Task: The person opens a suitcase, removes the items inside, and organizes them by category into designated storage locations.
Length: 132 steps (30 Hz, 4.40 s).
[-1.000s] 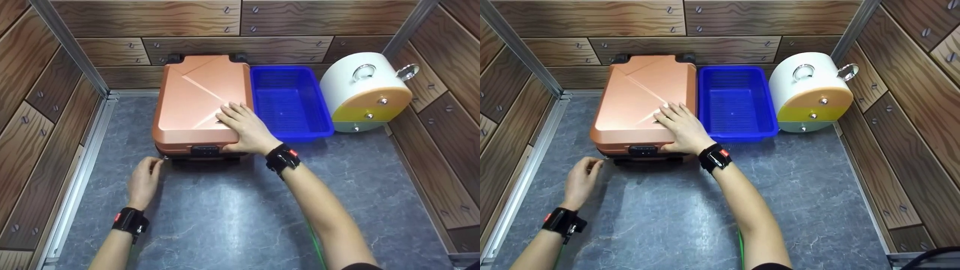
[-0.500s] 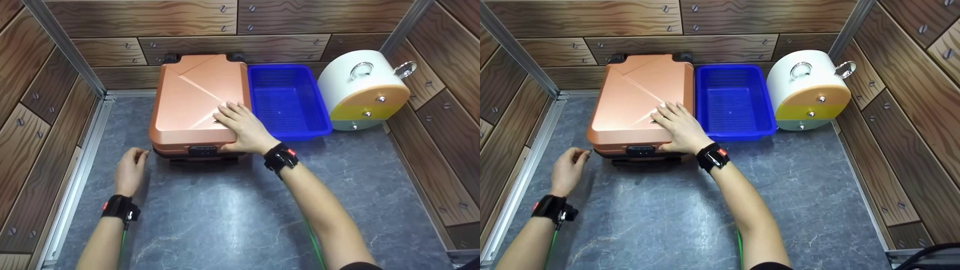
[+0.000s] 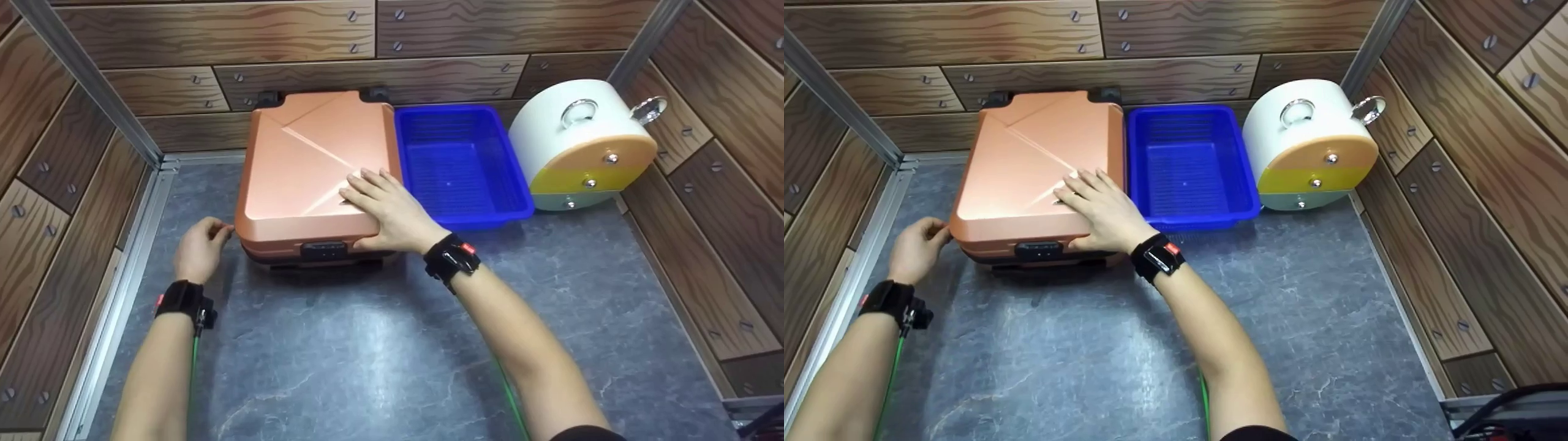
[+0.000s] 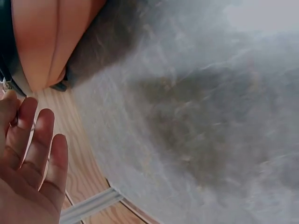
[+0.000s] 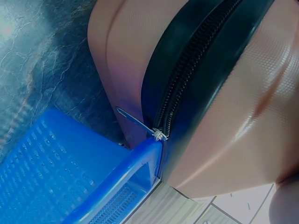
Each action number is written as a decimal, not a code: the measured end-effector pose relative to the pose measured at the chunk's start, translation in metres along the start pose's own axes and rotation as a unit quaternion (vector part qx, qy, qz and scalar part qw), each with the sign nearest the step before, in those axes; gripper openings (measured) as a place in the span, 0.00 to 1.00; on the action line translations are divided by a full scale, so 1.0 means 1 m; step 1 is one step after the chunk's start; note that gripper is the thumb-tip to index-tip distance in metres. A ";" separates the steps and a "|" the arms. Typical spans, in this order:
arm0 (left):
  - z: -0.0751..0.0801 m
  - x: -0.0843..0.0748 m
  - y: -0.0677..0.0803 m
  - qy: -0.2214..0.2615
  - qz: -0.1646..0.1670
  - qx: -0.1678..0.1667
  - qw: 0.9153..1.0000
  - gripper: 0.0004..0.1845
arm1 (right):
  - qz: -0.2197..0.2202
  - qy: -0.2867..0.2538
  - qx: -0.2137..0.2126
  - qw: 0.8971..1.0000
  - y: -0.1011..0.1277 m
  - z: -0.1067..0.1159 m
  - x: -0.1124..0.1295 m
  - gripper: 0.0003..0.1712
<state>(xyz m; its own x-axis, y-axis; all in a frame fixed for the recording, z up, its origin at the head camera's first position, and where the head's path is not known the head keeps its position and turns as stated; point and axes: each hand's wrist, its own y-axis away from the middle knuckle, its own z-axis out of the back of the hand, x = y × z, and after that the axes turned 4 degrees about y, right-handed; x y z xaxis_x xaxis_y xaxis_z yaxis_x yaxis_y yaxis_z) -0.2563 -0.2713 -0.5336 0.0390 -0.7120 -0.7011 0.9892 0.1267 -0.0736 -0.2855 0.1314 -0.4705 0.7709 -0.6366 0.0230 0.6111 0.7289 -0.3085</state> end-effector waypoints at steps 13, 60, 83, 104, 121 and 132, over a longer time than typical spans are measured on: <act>0.006 -0.005 -0.033 -0.020 0.014 0.017 1.000 0.17 | 0.004 -0.007 -0.006 1.000 -0.001 -0.001 0.005 0.60; -0.005 -0.086 -0.019 -0.097 -0.314 0.073 0.941 0.32 | 0.010 0.001 -0.007 1.000 0.007 0.001 -0.005 0.61; -0.003 -0.084 0.034 -0.163 -0.300 0.024 0.940 0.34 | 0.060 -0.026 -0.006 0.998 0.013 0.001 -0.004 0.59; 0.009 -0.079 0.066 -0.211 -0.346 0.037 0.914 0.50 | 0.066 -0.049 -0.023 0.996 0.022 -0.006 -0.024 0.49; 0.012 -0.072 0.044 -0.238 -0.463 0.094 0.849 0.64 | 0.017 -0.044 -0.074 0.996 0.029 -0.019 -0.046 0.43; -0.007 -0.090 0.048 -0.244 -0.419 0.069 0.872 0.65 | -0.120 -0.008 -0.003 0.993 0.026 -0.011 -0.021 0.45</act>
<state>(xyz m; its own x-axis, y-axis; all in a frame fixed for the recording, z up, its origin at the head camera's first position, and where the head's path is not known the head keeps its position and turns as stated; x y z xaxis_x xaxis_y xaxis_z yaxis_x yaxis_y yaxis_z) -0.2134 -0.1965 -0.4787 -0.6841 -0.7273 -0.0545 0.7049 -0.6401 -0.3056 -0.2878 0.1603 -0.4896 0.6063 -0.7874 0.1113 0.7761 0.5554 -0.2987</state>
